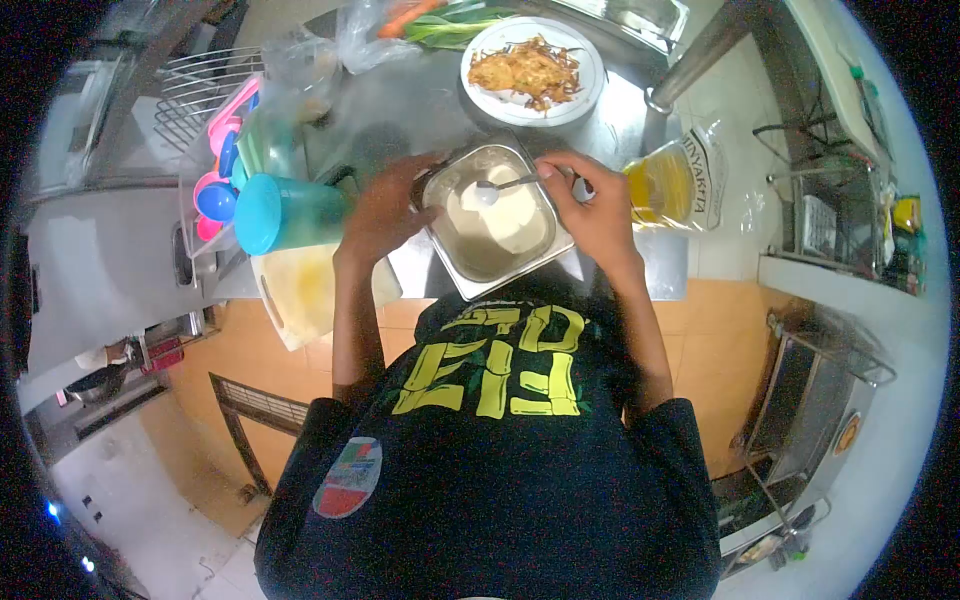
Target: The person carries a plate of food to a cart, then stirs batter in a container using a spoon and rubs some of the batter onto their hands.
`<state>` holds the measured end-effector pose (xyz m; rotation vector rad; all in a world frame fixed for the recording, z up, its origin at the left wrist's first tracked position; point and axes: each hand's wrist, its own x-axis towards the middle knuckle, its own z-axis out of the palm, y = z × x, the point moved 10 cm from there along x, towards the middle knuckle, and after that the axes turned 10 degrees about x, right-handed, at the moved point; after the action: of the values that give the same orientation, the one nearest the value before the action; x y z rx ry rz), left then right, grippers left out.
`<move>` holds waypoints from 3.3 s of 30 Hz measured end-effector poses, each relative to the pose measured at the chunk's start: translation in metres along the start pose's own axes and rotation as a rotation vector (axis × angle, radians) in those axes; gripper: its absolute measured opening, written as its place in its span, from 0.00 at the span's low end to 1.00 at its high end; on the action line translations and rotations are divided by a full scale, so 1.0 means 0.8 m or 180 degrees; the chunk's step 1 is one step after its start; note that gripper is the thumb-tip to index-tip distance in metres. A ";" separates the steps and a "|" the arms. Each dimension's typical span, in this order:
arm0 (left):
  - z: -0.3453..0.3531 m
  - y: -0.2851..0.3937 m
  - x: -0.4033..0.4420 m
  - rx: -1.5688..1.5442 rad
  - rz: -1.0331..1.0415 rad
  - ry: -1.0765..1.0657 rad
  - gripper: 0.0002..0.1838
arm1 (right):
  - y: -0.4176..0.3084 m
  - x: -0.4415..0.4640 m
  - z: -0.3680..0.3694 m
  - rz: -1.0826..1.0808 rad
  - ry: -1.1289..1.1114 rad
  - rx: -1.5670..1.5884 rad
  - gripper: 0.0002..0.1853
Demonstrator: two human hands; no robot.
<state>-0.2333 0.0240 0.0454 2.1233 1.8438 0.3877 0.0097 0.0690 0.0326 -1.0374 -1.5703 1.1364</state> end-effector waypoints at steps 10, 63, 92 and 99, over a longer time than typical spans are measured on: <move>0.049 0.004 0.028 0.0290 0.0303 -0.0382 0.36 | -0.014 -0.007 -0.016 -0.0194 0.0162 -0.0108 0.07; 0.052 -0.007 0.038 0.1352 -0.0471 0.0064 0.21 | -0.018 -0.007 -0.018 -0.0376 0.0124 0.0079 0.07; 0.030 -0.003 0.032 0.1735 -0.0604 -0.0051 0.19 | -0.025 -0.010 -0.022 -0.0528 0.0170 0.0068 0.07; 0.024 0.013 0.032 0.0906 0.0203 0.0114 0.17 | -0.031 -0.011 -0.023 -0.0357 0.0052 0.0035 0.07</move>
<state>-0.2126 0.0470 0.0322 2.3784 1.9547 0.1868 0.0270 0.0588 0.0582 -0.9371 -1.5875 1.0564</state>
